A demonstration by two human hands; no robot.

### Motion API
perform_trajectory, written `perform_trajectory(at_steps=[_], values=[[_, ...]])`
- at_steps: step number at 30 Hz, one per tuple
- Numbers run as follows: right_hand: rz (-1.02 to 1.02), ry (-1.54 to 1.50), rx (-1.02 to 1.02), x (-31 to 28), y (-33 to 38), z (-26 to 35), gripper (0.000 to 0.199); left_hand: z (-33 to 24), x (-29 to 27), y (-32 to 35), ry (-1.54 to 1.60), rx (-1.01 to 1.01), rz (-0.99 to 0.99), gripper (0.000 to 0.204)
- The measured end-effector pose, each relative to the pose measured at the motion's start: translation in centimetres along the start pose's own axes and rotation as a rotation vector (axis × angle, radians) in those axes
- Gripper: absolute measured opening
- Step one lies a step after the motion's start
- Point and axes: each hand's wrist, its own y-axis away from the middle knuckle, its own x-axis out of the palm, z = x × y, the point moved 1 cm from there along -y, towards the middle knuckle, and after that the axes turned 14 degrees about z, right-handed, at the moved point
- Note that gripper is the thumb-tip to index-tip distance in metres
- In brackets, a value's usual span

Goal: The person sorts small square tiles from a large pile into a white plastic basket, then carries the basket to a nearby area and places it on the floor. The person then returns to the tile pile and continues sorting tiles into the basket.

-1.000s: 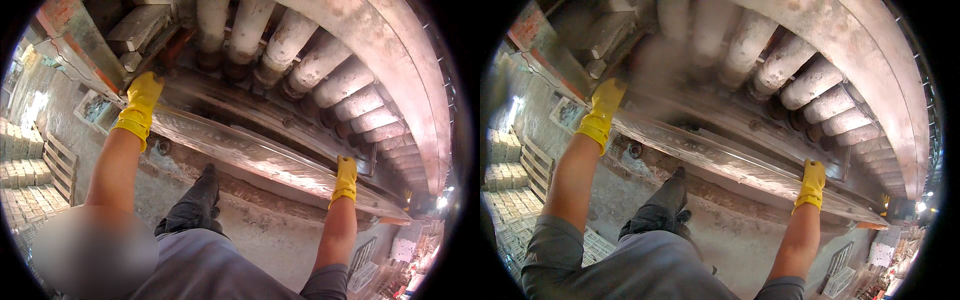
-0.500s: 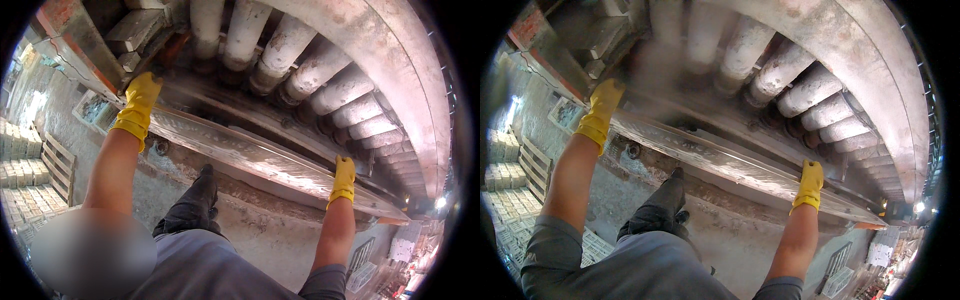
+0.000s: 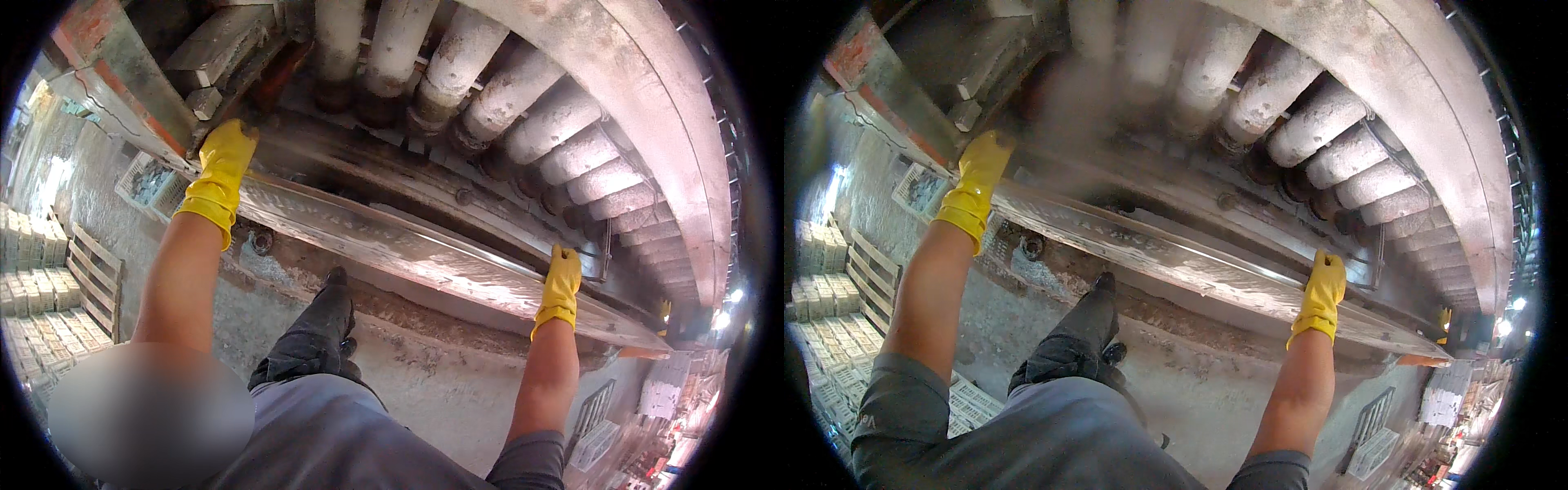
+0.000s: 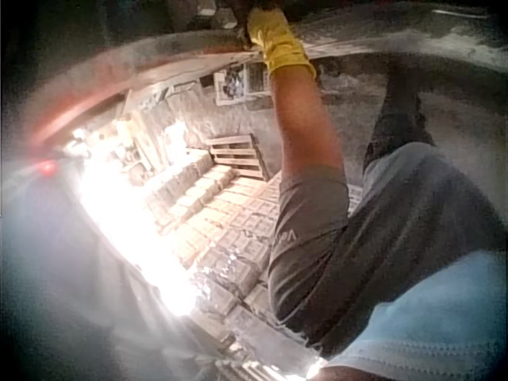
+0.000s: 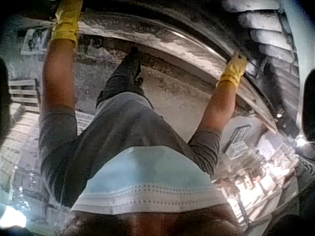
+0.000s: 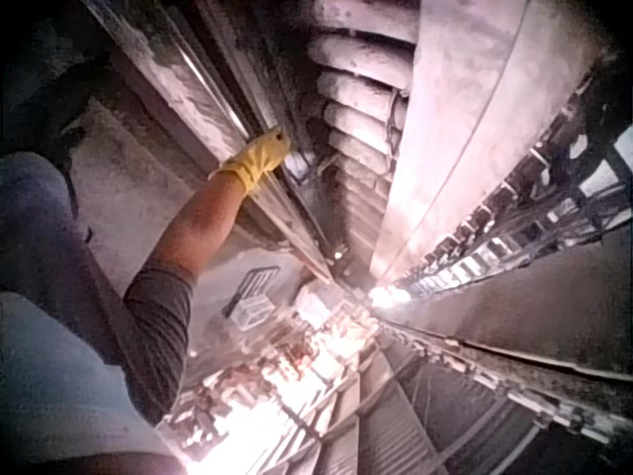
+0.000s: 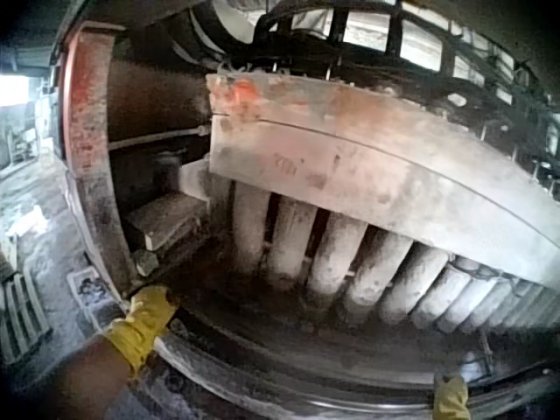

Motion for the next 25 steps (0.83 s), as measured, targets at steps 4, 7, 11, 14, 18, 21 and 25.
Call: perform_trajectory(at_steps=[4,7,11,14,18,21,25], values=[[0.140,-0.100,0.020,0.0,1.2,-1.1,0.039,0.7,0.4,1.2,0.050,-0.016,0.030,0.046],[0.189,-0.175,0.135,0.4,1.8,-1.7,0.036,1.7,0.7,1.7,0.027,0.017,0.023,0.046],[0.174,-0.213,0.135,0.7,2.7,-2.4,0.033,2.6,1.2,2.0,0.012,0.044,0.016,0.046],[0.172,-0.211,0.124,0.7,3.1,-2.2,0.033,3.0,1.1,2.4,-0.009,0.032,0.009,0.046],[0.156,-0.192,0.124,0.6,3.7,-2.7,0.034,2.1,0.7,3.4,0.013,0.008,0.041,0.043],[0.165,-0.153,0.125,0.6,3.7,-2.7,0.035,2.5,0.7,3.6,0.012,0.015,0.004,0.039],[0.171,-0.155,0.146,0.6,3.7,-2.9,0.036,2.6,1.0,3.5,-0.012,0.003,0.006,0.041]])
